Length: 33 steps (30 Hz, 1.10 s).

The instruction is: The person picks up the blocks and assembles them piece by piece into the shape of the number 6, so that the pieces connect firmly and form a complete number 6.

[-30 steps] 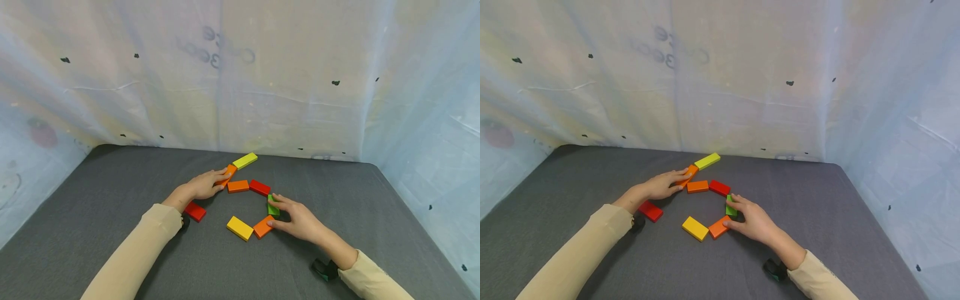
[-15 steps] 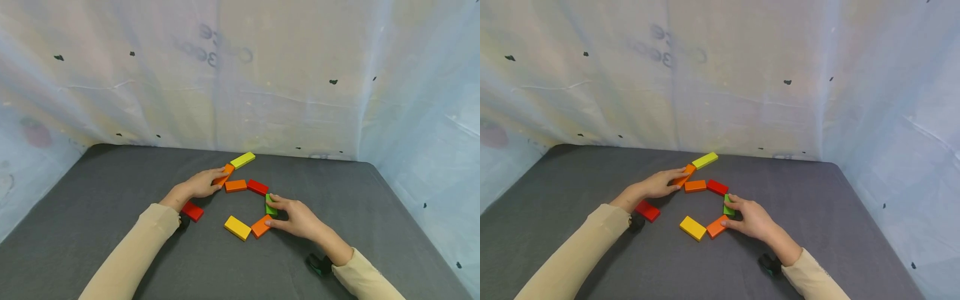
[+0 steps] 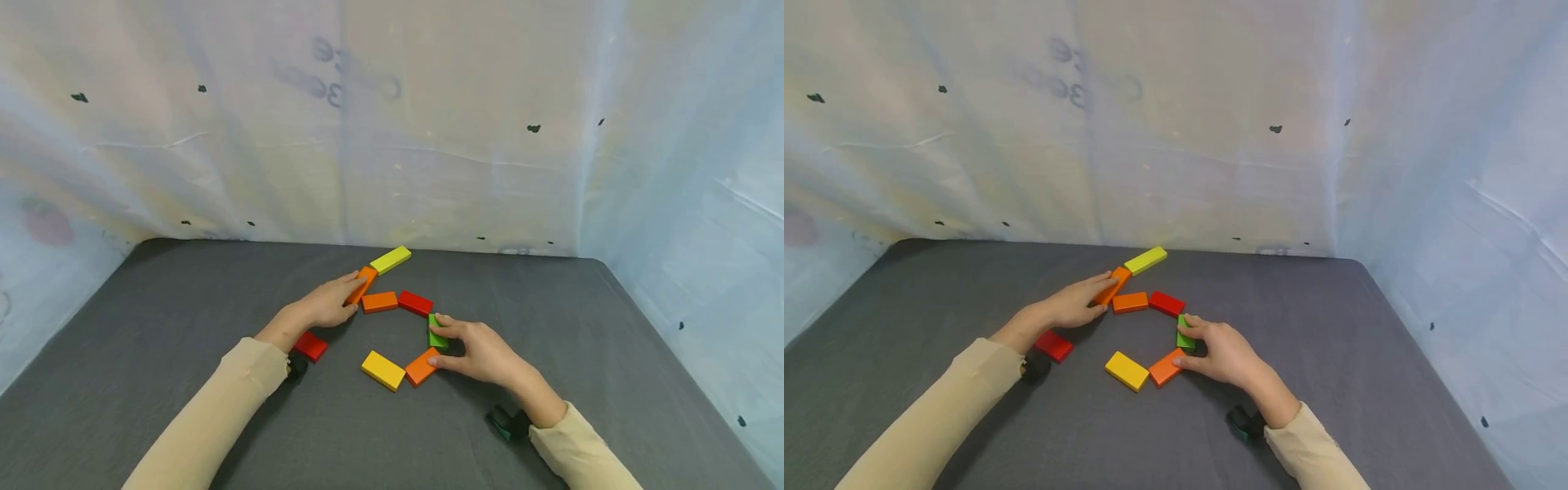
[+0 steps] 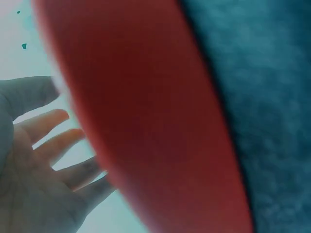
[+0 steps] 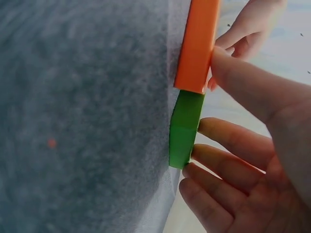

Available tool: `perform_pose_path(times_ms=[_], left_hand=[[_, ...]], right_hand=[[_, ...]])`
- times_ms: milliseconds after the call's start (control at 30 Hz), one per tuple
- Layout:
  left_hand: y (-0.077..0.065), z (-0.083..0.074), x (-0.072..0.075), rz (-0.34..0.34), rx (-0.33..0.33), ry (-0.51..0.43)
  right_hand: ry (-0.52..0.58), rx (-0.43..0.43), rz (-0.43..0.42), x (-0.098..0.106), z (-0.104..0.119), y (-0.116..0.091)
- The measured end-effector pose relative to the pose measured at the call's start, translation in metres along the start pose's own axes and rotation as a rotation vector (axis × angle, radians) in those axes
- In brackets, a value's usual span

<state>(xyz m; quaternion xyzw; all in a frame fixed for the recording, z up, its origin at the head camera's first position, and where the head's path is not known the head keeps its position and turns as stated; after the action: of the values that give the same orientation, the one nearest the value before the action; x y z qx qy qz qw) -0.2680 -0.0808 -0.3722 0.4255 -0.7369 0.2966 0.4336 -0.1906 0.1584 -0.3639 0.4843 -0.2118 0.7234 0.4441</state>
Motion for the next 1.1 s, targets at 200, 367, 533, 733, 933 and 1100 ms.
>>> perform_pose_path(times_ms=[200, 367, 533, 733, 933, 1100], left_hand=[[-0.010, 0.006, 0.003, -0.017, 0.021, 0.018], [-0.023, 0.006, 0.006, -0.053, 0.001, 0.092], [-0.037, 0.004, 0.008, -0.090, -0.007, 0.130], [-0.051, 0.003, 0.005, -0.096, 0.003, 0.174], [-0.061, 0.003, 0.001, -0.112, -0.005, 0.192], [-0.068, 0.003, 0.001, -0.134, -0.020, 0.196]], right_hand=[[0.003, -0.013, 0.008, 0.000, 0.003, 0.003], [-0.002, -0.019, 0.006, -0.001, 0.004, 0.003], [0.008, -0.023, -0.002, -0.002, 0.005, 0.003], [0.009, -0.035, -0.005, -0.003, 0.006, 0.003], [0.010, -0.044, -0.004, -0.003, 0.007, 0.002], [0.008, -0.039, -0.004, -0.002, 0.007, 0.002]])
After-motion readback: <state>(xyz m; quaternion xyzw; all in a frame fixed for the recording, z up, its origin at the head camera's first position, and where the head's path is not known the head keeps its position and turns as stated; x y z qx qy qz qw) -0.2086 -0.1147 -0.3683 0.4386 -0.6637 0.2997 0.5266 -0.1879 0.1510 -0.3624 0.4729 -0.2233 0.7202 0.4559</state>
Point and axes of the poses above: each hand's wrist, its own y-axis towards the middle knuckle, its own x-axis out of the back of the hand, z = x × y, the point moved 5 cm from there along y, towards the middle knuckle, and after that the axes turned 7 degrees about -z, right-handed, at the moved point
